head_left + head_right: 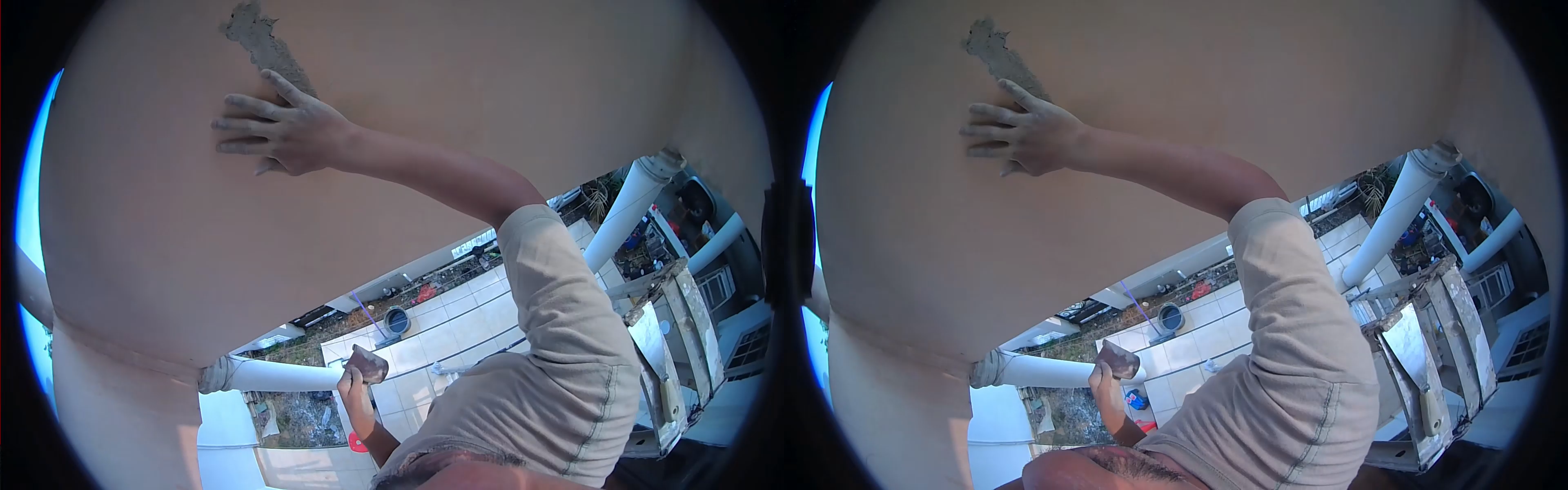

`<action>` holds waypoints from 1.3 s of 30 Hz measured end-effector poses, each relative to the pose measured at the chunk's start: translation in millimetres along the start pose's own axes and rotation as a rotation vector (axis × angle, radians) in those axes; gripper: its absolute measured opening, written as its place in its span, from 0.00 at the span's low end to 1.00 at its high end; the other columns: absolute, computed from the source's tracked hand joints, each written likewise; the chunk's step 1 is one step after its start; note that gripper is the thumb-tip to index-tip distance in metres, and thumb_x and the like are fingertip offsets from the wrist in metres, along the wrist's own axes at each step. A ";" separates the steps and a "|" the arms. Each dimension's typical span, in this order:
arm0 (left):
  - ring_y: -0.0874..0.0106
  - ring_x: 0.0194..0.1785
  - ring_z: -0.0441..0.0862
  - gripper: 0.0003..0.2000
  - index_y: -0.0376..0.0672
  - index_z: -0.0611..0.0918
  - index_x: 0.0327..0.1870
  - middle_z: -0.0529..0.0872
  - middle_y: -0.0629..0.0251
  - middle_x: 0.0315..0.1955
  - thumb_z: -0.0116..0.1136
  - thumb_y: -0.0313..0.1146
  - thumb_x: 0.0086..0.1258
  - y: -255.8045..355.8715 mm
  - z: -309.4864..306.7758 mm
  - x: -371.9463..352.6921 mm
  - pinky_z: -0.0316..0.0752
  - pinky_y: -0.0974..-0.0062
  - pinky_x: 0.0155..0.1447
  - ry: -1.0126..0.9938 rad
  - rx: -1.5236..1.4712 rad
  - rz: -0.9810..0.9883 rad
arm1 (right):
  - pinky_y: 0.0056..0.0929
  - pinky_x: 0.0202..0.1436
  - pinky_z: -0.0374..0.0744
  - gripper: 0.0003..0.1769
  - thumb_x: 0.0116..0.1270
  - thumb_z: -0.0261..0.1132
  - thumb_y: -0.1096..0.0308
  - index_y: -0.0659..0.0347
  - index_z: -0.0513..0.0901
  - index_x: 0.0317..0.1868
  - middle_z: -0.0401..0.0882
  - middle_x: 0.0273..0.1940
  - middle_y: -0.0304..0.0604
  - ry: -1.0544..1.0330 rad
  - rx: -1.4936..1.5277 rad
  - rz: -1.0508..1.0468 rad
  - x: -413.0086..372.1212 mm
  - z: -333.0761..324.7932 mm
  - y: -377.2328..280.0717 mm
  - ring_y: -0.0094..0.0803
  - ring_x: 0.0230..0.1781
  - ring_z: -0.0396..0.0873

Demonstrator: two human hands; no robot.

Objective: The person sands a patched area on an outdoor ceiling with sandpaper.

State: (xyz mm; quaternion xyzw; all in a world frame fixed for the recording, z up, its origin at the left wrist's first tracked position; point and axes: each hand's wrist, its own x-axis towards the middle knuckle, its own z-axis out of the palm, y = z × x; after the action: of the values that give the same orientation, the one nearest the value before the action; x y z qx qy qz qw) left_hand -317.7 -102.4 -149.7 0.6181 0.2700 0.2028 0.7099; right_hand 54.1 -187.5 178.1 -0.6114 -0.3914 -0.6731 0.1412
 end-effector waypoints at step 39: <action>0.46 0.79 0.47 0.36 0.47 0.55 0.78 0.53 0.55 0.78 0.43 0.58 0.76 366.9 233.4 199.6 0.41 0.35 0.75 0.474 1.285 1.797 | 0.35 0.68 0.69 0.26 0.68 0.61 0.78 0.68 0.67 0.66 0.74 0.59 0.48 0.158 1.874 1.645 -304.6 -175.1 -46.4 0.31 0.64 0.71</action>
State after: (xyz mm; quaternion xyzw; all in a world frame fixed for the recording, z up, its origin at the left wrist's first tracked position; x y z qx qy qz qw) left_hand 1.3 -101.2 207.1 0.7847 -0.0903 0.5755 -0.2121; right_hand -37.0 -367.5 -113.3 -0.2968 -0.2124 0.1176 0.9236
